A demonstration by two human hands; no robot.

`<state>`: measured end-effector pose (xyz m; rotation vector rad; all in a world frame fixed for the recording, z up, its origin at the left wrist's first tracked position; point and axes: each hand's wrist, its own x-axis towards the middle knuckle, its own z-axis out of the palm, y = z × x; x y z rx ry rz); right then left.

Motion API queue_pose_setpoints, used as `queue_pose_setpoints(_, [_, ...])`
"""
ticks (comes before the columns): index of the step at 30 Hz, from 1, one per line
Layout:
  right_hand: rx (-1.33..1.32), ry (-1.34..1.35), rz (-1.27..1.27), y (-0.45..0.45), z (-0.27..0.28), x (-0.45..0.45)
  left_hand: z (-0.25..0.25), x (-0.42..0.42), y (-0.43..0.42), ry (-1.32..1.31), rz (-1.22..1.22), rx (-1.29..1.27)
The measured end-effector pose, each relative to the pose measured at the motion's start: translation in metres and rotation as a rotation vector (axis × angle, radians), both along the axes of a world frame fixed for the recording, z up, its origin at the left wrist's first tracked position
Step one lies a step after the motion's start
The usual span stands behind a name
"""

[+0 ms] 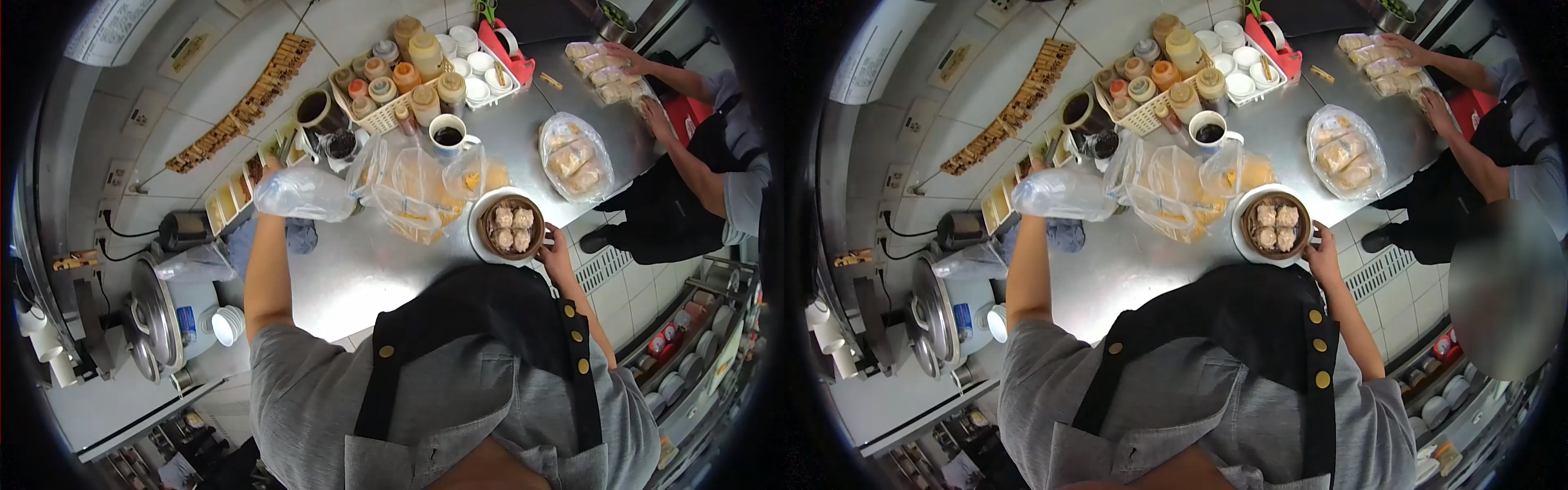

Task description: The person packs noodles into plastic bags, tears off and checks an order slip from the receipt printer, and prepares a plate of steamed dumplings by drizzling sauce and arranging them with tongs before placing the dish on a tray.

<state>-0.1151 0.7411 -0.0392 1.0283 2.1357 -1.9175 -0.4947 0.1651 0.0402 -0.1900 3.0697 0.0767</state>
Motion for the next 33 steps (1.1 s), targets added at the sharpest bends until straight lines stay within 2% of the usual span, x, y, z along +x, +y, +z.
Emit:
queue_pose_setpoints(1, [0.000, -0.012, 0.007, 0.002, -0.001, 0.000, -0.004, 0.021, -0.007, -0.012, 0.007, 0.000])
queue_pose_setpoints(3, [-0.072, -0.047, 0.000, 0.006, -0.003, 0.001, 0.009, 0.087, -0.013, 0.427, -0.338, 0.115])
queue_pose_setpoints(4, [-0.023, -0.062, 0.039, 0.008, 0.003, 0.001, 0.012, 0.104, -0.014, 0.223, -0.165, 0.000])
queue_pose_setpoints(5, [0.063, -0.048, 0.061, 0.013, -0.008, 0.003, 0.013, 0.123, -0.012, 0.214, -0.152, -0.004])
queue_pose_setpoints(7, [0.093, -0.079, 0.055, 0.010, 0.005, 0.002, 0.015, 0.167, 0.001, 0.534, 0.090, 0.114])
queue_pose_setpoints(8, [0.092, -0.081, 0.063, 0.010, 0.007, 0.002, 0.009, 0.188, 0.006, 0.554, 0.156, 0.102])
queue_pose_setpoints(12, [0.049, -0.134, 0.039, 0.011, 0.009, 0.004, -0.059, 0.242, -0.009, 0.520, 0.232, 0.028])
queue_pose_setpoints(14, [0.033, -0.127, 0.040, 0.013, 0.008, 0.005, -0.078, 0.251, -0.017, 0.042, 0.350, -0.059])
queue_pose_setpoints(15, [0.034, -0.128, 0.033, 0.012, 0.011, 0.001, -0.067, 0.247, -0.009, 0.041, 0.343, -0.058])
queue_pose_setpoints(17, [-0.069, -0.124, 0.002, 0.010, 0.017, 0.002, -0.050, 0.257, 0.009, 0.412, 0.340, 0.068])
queue_pose_setpoints(19, [-0.148, -0.126, -0.028, 0.015, 0.010, 0.002, -0.067, 0.264, -0.006, 0.079, 0.325, -0.052])
queue_pose_setpoints(20, [-0.194, -0.084, -0.040, 0.017, 0.009, 0.001, -0.082, 0.272, -0.035, 0.158, 0.346, 0.048])
queue_pose_setpoints(21, [-0.208, -0.001, -0.032, 0.025, 0.011, 0.003, -0.104, 0.285, -0.027, 0.224, 0.350, 0.170])
queue_pose_setpoints(23, [-0.245, 0.032, 0.031, 0.033, 0.017, 0.002, -0.057, 0.303, 0.035, 0.706, 0.204, 0.170])
queue_pose_setpoints(24, [-0.288, 0.031, 0.051, 0.036, 0.020, -0.001, -0.035, 0.313, 0.067, 0.699, 0.203, 0.179])
queue_pose_setpoints(26, [-0.327, 0.032, 0.136, 0.047, 0.021, -0.004, 0.003, 0.329, 0.133, 0.682, 0.012, 0.384])
queue_pose_setpoints(29, [-0.329, 0.040, 0.236, 0.066, 0.012, -0.006, 0.047, 0.332, 0.227, 0.446, -0.312, 0.523])
queue_pose_setpoints(30, [-0.286, 0.070, 0.292, 0.073, 0.006, -0.006, 0.051, 0.323, 0.248, 0.472, -0.509, 0.352])
queue_pose_setpoints(31, [-0.245, 0.104, 0.346, 0.078, 0.001, -0.006, 0.065, 0.315, 0.275, 0.415, -0.602, 0.226])
queue_pose_setpoints(33, [-0.270, 0.123, 0.338, 0.088, 0.003, -0.004, 0.079, 0.305, 0.308, 0.272, -0.652, 0.032])
